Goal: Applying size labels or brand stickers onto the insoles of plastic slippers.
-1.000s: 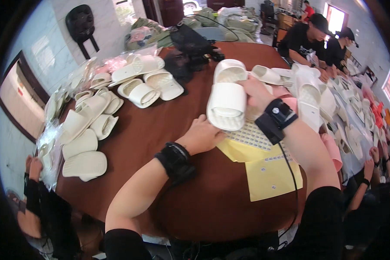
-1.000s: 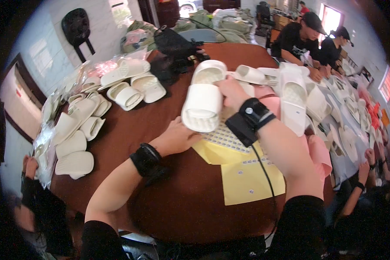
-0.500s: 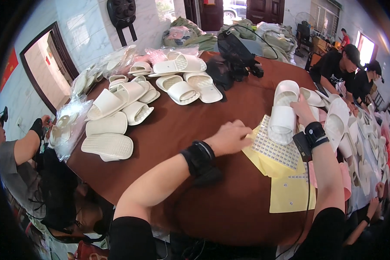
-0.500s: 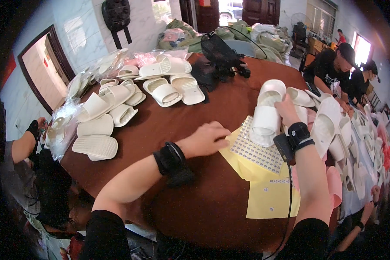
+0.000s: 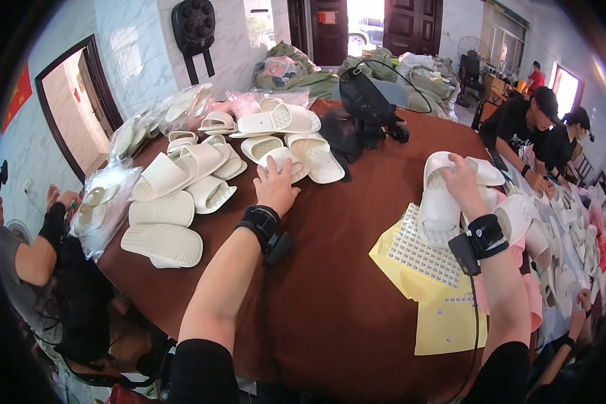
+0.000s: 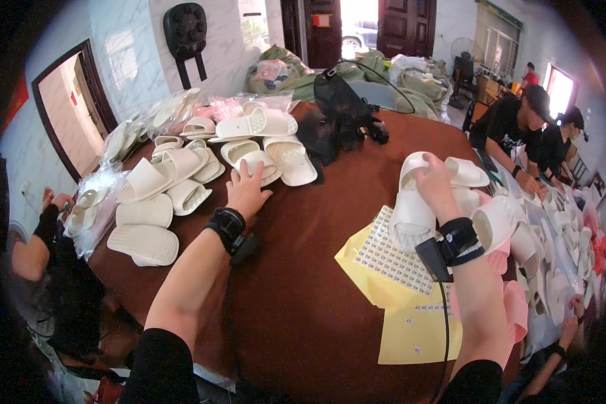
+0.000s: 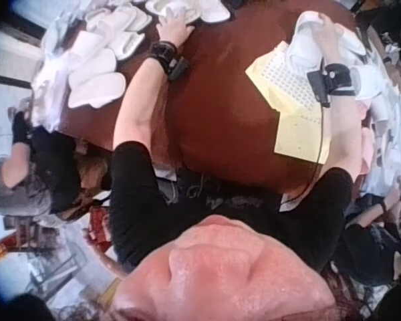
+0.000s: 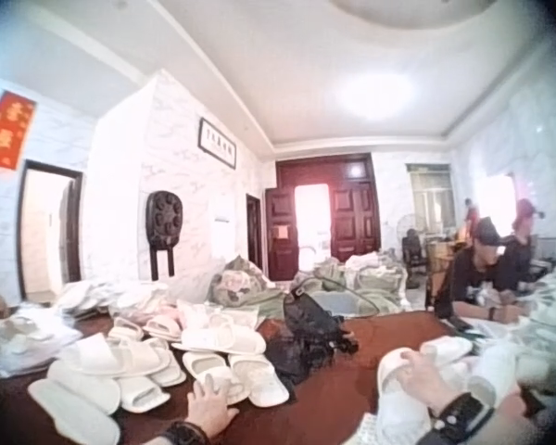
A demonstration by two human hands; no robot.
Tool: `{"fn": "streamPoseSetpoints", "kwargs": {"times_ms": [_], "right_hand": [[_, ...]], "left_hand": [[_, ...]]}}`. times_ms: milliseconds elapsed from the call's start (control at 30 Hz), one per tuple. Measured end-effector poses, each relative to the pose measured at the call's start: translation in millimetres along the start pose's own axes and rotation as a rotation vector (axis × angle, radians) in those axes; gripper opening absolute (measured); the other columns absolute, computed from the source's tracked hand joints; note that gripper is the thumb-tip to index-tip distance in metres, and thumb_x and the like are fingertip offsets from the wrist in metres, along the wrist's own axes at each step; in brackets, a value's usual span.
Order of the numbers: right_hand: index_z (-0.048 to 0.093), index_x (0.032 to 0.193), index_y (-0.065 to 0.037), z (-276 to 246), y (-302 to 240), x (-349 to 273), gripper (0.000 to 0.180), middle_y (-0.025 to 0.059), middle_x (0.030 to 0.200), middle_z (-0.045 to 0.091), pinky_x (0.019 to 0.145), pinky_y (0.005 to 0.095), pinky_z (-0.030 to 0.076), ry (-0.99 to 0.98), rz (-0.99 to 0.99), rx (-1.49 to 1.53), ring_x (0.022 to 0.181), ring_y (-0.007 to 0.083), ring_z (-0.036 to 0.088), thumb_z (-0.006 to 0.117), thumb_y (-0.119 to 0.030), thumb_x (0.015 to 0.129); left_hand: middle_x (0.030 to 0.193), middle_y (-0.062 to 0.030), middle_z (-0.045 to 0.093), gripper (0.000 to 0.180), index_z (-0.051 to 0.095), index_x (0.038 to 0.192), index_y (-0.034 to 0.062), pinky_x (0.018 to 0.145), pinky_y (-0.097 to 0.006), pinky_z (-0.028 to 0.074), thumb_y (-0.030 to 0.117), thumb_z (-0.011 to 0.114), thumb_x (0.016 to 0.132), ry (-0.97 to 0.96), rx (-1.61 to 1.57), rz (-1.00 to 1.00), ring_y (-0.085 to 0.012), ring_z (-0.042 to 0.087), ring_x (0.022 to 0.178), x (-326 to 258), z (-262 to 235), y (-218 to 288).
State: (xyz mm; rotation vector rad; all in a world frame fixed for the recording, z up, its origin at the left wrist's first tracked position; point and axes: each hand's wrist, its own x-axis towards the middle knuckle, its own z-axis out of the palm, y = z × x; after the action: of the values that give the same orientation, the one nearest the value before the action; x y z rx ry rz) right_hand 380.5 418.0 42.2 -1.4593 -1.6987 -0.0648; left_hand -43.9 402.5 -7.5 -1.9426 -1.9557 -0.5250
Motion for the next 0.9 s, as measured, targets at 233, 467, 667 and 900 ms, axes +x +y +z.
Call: {"fn": "streamPoseSetpoints", "kwargs": {"times_ms": [233, 467, 667, 900], "right_hand": [[0.061, 0.116, 0.003, 3.8, -93.7, -17.9, 0.034, 0.0211, 0.115, 0.063, 0.098, 0.0403, 0.046, -0.141, -0.145, 0.099, 0.112, 0.0362, 0.058, 0.063, -0.013, 0.085], [0.06, 0.122, 0.001, 28.4, -129.1, -40.2, 0.039, 0.0185, 0.119, 0.064, 0.096, 0.0372, 0.047, -0.556, 0.053, 0.397, 0.111, 0.0294, 0.061, 0.063, -0.021, 0.089], [0.055, 0.131, -0.001, 10.5, -155.0, -57.3, 0.042, 0.0132, 0.118, 0.062, 0.097, 0.0333, 0.045, -0.743, 0.172, 0.367, 0.113, 0.0211, 0.058, 0.06, -0.021, 0.093], [0.056, 0.129, 0.001, -13.5, -184.9, -81.4, 0.043, 0.0166, 0.123, 0.063, 0.097, 0.0365, 0.048, -0.807, 0.025, 0.533, 0.114, 0.0259, 0.061, 0.061, -0.02, 0.092]], "left_hand": [[0.138, -0.0331, 0.042, 0.059, 0.047, 0.139, 0.0133, 0.078, -0.047, 0.056, 0.019, 0.068, 0.083, -0.034, 0.027, 0.037, -0.0459, 0.061, 0.102, 19.6, 9.5, -9.8], [0.123, -0.0386, 0.049, 0.048, 0.048, 0.134, 0.0016, 0.067, -0.04, 0.059, 0.006, 0.056, 0.087, -0.05, 0.04, 0.191, -0.0407, 0.07, 0.078, 11.9, -20.9, -26.7], [0.125, -0.028, 0.049, 0.057, 0.041, 0.136, 0.003, 0.067, -0.046, 0.058, 0.006, 0.063, 0.083, -0.139, -0.101, 0.395, -0.0384, 0.066, 0.083, -67.6, -96.3, -1.2], [0.14, -0.0343, 0.039, 0.075, 0.042, 0.143, 0.0063, 0.076, -0.04, 0.056, 0.004, 0.069, 0.073, -0.214, -0.206, 0.682, -0.0345, 0.064, 0.086, -184.9, -156.2, 21.3]]}}
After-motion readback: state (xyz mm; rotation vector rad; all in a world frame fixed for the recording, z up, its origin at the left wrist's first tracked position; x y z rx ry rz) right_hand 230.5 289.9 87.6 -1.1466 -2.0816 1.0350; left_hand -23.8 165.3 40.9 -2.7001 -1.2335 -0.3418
